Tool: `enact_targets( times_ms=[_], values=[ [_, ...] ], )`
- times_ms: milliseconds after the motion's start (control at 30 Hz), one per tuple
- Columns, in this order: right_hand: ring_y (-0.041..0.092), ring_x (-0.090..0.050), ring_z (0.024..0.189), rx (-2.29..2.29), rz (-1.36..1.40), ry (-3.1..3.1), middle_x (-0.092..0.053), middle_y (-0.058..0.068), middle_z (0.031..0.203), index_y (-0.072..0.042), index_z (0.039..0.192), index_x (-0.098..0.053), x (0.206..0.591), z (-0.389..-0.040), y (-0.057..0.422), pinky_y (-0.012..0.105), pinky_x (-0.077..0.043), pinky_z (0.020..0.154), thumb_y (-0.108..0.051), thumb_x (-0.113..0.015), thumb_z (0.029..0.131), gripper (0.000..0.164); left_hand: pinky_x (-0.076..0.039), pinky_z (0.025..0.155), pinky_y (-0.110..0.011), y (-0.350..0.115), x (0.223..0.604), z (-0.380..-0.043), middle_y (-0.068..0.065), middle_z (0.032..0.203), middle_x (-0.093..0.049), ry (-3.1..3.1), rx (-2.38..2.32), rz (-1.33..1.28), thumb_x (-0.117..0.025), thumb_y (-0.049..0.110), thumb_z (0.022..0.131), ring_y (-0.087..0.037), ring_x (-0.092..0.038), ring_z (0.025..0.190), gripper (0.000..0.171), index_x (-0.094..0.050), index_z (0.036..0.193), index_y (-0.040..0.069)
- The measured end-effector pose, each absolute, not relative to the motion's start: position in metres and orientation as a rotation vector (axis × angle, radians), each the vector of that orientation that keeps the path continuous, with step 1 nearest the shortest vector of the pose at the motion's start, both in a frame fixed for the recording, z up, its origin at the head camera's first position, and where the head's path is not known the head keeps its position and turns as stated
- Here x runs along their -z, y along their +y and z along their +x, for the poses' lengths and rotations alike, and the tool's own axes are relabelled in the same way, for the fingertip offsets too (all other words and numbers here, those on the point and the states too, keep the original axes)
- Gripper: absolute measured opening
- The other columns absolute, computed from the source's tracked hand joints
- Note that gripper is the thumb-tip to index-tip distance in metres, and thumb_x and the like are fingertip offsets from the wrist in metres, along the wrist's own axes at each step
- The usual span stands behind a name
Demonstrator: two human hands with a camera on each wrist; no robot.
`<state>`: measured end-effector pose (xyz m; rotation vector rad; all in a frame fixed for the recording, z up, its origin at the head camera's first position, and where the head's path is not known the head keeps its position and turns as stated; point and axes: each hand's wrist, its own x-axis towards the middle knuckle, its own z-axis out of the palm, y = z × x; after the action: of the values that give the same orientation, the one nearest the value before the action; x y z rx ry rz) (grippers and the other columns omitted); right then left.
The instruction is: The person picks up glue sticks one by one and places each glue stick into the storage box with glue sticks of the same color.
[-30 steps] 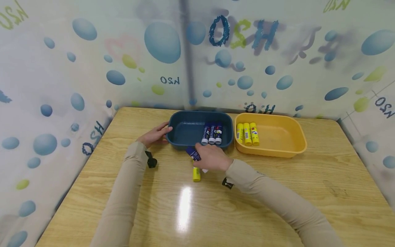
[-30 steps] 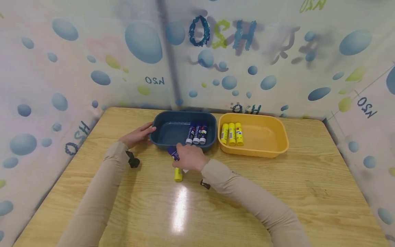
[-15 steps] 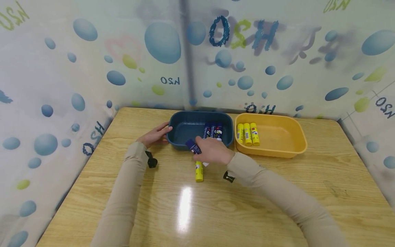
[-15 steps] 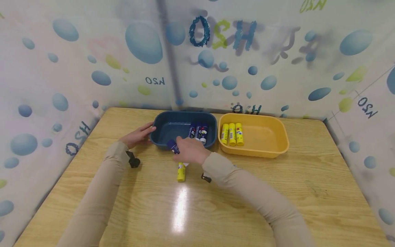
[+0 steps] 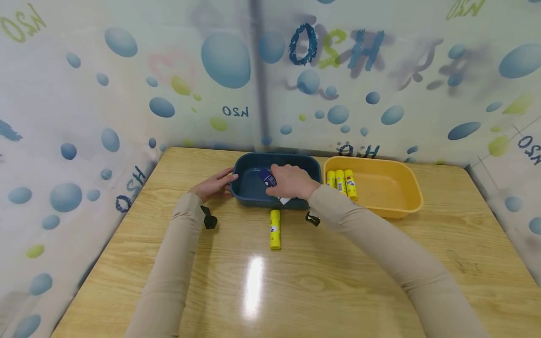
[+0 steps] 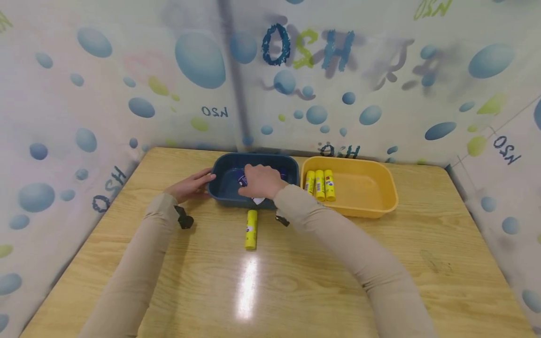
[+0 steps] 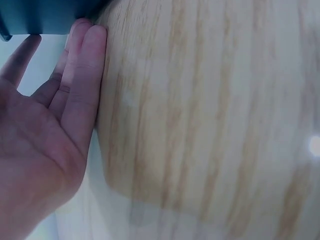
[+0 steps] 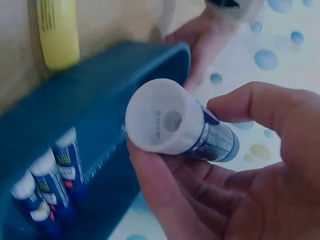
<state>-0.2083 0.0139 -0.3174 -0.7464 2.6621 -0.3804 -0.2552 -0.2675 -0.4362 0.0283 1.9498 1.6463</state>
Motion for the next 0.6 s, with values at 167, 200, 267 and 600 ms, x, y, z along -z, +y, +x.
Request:
enact_targets(
  times_ms=[167,200,267,600],
  values=[
    [0.018,-0.058,0.062,0.395,-0.661,2.637,-0.059,0.008,0.09,-0.003,0.122,-0.05,0.309,-0.224,0.011,0.031,-0.047,0.058,-0.033,-0.06,0.094,0.042,-0.048,0.092,-0.039,-0.267,0.434,-0.254,-0.004,0.093,-0.064,1.959,-1.646,0.022,-0.049,0.039,0.101,-0.015,-0.063,0.088,0.07,-0.014,0.157,0.017],
    [0.019,-0.058,0.061,0.399,-0.645,2.627,-0.06,0.009,0.09,-0.003,0.123,-0.05,0.308,-0.227,0.011,0.03,-0.046,0.057,-0.033,-0.06,0.095,0.042,-0.048,0.092,-0.039,-0.266,0.434,-0.253,-0.005,0.093,-0.064,1.959,-1.647,0.02,-0.05,0.039,0.101,-0.015,-0.062,0.088,0.07,-0.014,0.157,0.017],
    [0.022,-0.061,0.062,0.412,-0.617,2.607,-0.06,0.009,0.09,-0.003,0.123,-0.05,0.308,-0.232,0.01,0.03,-0.047,0.055,-0.032,-0.059,0.096,0.042,-0.048,0.092,-0.039,-0.266,0.433,-0.253,-0.005,0.093,-0.064,1.959,-1.648,0.01,-0.05,0.04,0.101,-0.015,-0.062,0.088,0.07,-0.014,0.157,0.017],
    [0.019,-0.063,0.06,0.473,-0.505,2.584,-0.063,0.009,0.086,-0.003,0.101,-0.061,0.323,-0.262,0.002,0.03,-0.053,0.06,-0.032,-0.059,0.095,0.03,-0.05,0.088,-0.036,-0.266,0.434,-0.254,-0.004,0.086,-0.061,1.954,-1.666,-0.025,-0.052,0.039,0.1,-0.014,-0.061,0.083,0.071,-0.015,0.157,0.018]
  ],
)
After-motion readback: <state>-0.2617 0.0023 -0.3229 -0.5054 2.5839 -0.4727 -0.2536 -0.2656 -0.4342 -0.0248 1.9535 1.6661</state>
